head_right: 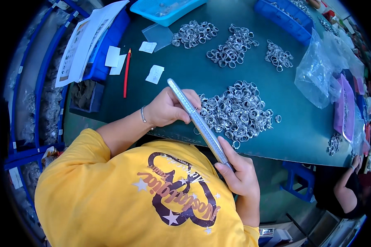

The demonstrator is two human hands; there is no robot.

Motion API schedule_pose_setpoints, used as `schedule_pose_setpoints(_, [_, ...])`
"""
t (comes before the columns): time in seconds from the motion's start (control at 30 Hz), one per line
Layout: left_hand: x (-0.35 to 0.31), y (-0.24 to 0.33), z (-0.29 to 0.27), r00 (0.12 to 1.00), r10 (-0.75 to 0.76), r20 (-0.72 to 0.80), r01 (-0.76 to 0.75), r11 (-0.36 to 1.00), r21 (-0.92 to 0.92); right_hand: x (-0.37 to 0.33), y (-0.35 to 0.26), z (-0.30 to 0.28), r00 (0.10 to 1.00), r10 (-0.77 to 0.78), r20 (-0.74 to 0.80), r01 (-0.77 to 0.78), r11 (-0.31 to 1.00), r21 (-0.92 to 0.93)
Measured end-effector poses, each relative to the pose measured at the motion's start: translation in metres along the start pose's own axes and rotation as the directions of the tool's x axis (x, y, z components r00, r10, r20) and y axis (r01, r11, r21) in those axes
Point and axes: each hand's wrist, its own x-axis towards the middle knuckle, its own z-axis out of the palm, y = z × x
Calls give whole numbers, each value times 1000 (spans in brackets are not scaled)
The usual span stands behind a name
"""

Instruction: The person picks up metal rings from a pile and slides them onto a tapered metal sizing mandrel one by one. The person checks the fit of each ring on the mandrel before removing it and sorting it into a different pile on the table.

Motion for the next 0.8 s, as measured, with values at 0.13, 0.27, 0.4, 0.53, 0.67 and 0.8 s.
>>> schedule_pose_setpoints(0.13, [9,5,-4,998,41,45,-49,982,184,3,4,-7,1000,24,9,-24,1000,-9])
schedule_pose_setpoints(0.27, [17,2,-2,991,93,91,-111,969,219,3,15,-9,1000,1,-6,-1,1000,-4])
schedule_pose_setpoints(0.4, [34,10,1,991,-99,-88,109,987,115,-10,21,-9,983,173,-69,-144,942,302])
schedule_pose_setpoints(0.53, [95,23,-43,873,103,-478,-173,979,-106,-34,31,-15,913,352,-205,-218,847,486])
schedule_pose_setpoints(0.67, [137,9,-58,896,441,-55,-89,298,950,-34,27,-13,862,403,-306,-215,840,498])
schedule_pose_setpoints(0.8, [142,9,-58,868,491,73,-150,119,982,-34,23,-10,865,374,-334,-167,842,513])
